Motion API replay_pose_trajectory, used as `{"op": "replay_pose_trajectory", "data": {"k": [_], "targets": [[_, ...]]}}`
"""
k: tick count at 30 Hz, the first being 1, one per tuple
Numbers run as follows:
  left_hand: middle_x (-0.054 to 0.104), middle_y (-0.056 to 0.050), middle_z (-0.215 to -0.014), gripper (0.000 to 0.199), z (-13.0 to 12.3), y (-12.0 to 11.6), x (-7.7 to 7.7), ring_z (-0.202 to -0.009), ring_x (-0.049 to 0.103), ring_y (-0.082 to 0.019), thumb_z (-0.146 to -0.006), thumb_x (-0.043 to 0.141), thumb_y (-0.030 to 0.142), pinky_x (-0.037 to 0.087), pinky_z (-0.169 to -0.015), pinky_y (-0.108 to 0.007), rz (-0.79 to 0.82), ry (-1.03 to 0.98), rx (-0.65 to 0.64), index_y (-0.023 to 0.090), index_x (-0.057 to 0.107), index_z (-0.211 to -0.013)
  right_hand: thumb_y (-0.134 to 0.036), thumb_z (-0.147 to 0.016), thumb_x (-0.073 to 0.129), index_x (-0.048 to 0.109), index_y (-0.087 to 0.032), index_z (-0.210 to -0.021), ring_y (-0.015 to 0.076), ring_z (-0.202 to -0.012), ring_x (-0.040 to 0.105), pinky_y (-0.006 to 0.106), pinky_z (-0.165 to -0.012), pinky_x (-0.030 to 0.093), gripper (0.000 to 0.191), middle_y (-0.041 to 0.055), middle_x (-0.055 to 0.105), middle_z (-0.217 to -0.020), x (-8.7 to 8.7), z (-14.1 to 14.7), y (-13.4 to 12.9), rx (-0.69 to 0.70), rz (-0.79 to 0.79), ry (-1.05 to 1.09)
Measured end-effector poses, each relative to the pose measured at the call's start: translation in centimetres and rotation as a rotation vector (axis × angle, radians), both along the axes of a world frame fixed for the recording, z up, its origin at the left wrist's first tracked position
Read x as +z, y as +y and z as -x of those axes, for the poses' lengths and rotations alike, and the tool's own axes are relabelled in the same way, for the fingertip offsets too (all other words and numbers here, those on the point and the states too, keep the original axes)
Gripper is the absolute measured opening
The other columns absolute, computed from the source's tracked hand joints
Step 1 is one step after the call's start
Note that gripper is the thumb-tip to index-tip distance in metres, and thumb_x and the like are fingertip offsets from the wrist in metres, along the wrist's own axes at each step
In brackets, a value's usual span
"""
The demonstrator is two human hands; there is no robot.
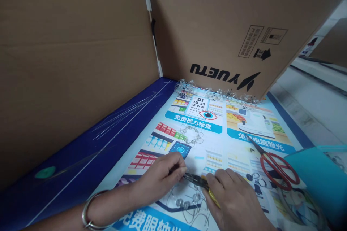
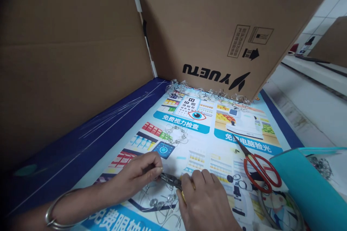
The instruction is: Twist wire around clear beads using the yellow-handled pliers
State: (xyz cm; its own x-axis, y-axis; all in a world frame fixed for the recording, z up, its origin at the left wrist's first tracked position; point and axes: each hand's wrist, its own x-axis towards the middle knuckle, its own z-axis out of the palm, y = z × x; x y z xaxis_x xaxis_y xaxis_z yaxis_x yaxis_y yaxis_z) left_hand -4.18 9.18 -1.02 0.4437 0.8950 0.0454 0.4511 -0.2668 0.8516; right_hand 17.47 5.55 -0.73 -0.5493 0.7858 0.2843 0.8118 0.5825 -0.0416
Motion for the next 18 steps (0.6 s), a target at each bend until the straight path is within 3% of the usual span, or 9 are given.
{"op": "replay_pose_trajectory", "data": {"k": [18], "targets": [[0.051, 0.002, -0.065, 0.015, -0.19, -0.18, -0.27, -0.06, 0.046, -0.011, -0.085, 0.043, 0.021, 0.035, -0.056, -0.023, -0.015, -0.001, 0.012, 0.018, 0.048, -0.072, -0.026, -0.08, 0.05, 0.059, -0.02, -0.094, 0.0196, -0.071, 0.048, 0.032, -0.065, 0.031, 0.017, 0.0046, 0.055, -0.076, 1.01, 0.0, 0.06, 0.005, -0.061, -0.042]]}}
